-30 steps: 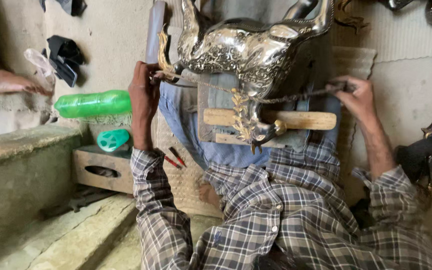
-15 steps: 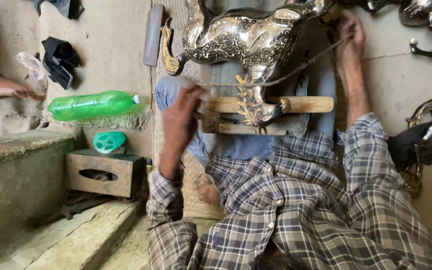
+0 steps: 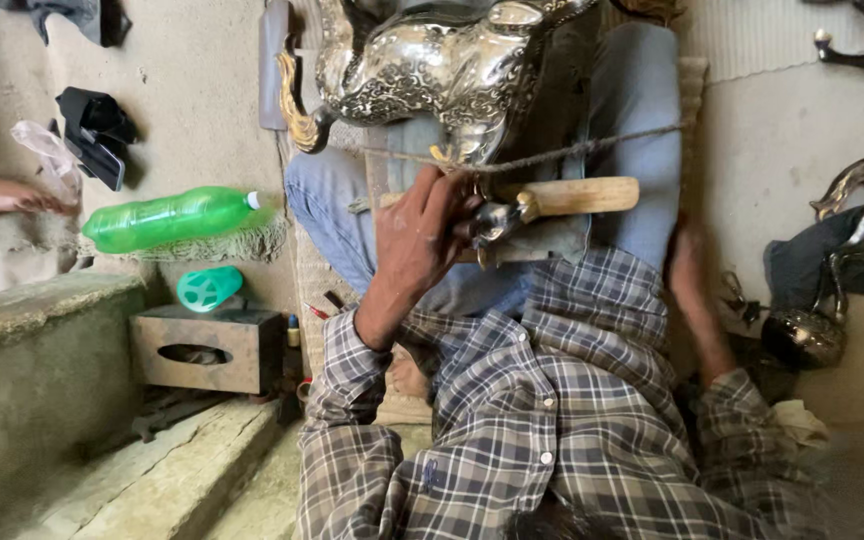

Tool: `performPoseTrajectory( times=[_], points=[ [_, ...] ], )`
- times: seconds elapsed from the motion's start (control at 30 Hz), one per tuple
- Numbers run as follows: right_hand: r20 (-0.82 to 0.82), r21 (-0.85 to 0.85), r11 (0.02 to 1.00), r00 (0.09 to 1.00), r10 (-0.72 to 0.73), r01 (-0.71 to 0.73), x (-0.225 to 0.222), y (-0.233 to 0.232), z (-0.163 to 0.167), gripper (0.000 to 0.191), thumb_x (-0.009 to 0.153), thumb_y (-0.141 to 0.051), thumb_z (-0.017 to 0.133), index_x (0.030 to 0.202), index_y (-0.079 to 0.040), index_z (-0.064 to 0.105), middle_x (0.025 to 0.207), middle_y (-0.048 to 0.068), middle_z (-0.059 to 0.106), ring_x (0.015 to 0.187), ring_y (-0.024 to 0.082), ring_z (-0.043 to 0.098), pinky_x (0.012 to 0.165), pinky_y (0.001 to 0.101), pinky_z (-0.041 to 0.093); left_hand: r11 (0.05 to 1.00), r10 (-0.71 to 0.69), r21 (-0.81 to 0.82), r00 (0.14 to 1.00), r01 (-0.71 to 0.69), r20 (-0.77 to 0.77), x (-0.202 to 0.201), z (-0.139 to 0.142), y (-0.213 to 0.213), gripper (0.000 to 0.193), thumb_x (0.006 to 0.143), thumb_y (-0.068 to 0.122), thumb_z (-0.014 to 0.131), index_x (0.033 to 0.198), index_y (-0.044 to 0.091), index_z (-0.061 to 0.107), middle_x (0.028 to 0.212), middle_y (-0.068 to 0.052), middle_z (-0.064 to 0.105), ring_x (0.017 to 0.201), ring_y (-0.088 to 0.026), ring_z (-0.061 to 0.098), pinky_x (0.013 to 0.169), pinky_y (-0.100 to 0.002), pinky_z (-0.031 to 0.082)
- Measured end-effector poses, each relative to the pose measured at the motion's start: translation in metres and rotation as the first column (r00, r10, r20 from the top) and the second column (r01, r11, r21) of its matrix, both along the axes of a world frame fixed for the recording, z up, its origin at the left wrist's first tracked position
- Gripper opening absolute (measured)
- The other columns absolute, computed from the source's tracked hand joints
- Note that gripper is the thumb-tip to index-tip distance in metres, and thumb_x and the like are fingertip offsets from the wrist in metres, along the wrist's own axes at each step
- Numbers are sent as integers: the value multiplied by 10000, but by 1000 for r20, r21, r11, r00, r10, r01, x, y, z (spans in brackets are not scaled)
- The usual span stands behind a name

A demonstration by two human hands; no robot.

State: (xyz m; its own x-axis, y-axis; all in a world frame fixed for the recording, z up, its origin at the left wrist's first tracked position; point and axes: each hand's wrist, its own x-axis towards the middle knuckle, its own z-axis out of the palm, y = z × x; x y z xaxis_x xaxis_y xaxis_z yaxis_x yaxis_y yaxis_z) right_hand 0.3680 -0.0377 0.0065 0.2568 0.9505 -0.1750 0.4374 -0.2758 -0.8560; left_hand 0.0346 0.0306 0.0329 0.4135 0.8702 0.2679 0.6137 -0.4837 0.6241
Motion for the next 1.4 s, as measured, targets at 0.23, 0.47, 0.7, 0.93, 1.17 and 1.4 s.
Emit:
performPoseTrajectory(
  times=[0.23,0.47,0.7,0.93,1.17,1.4],
  points=[
    [-40,-178,979,993,-111,102,14,-21,-60,576,1090,-227,580,1555,41,374,1276,172,525,1074,279,542,894,378,492,878,223,-442,974,-184,37,-14,23,2,251,1086,264,646,1254,87,589,973,11,637,757,-126,560,596,-271,470],
    [-152,-241,960,972,-181,141,30,-26,-83,508,1133,-183,569,1556,29,382,1110,122,572,874,217,579,746,334,526,913,240,-402,888,-69,392,-3,88,25,264,1124,57,641,1383,7,631,1081,-65,490,851,-142,480,760,-257,452],
    [-482,-55,982,857,-184,180,75,-42,-33,443,1176,-138,558,1556,17,391,943,73,620,674,156,615,597,290,560,808,397,-583,649,90,649,9,93,45,279,1112,44,669,1373,-32,606,1052,-92,719,908,-161,706,787,-279,614],
    [-471,401,908,878,89,124,65,-31,-27,659,1065,-33,692,1587,-54,291,1104,89,586,846,192,650,712,351,637,880,236,-448,677,155,697,28,102,58,447,1064,-3,758,1411,61,484,1144,-60,679,1060,-178,731,935,-354,699],
    [-176,445,895,977,121,-31,31,-11,-49,534,1020,20,778,1417,-21,422,1033,104,649,899,203,646,955,385,537,968,42,-246,928,54,370,42,111,67,372,966,-87,771,1302,12,645,1105,-76,701,995,-193,703,880,-370,637],
    [-204,211,975,972,112,-69,31,-9,12,316,988,-15,797,1194,41,565,846,95,688,794,186,700,935,317,532,977,-29,-188,931,104,365,51,93,71,510,1056,-70,791,1466,109,544,1216,-54,676,1054,-135,742,868,-243,670]
  ],
)
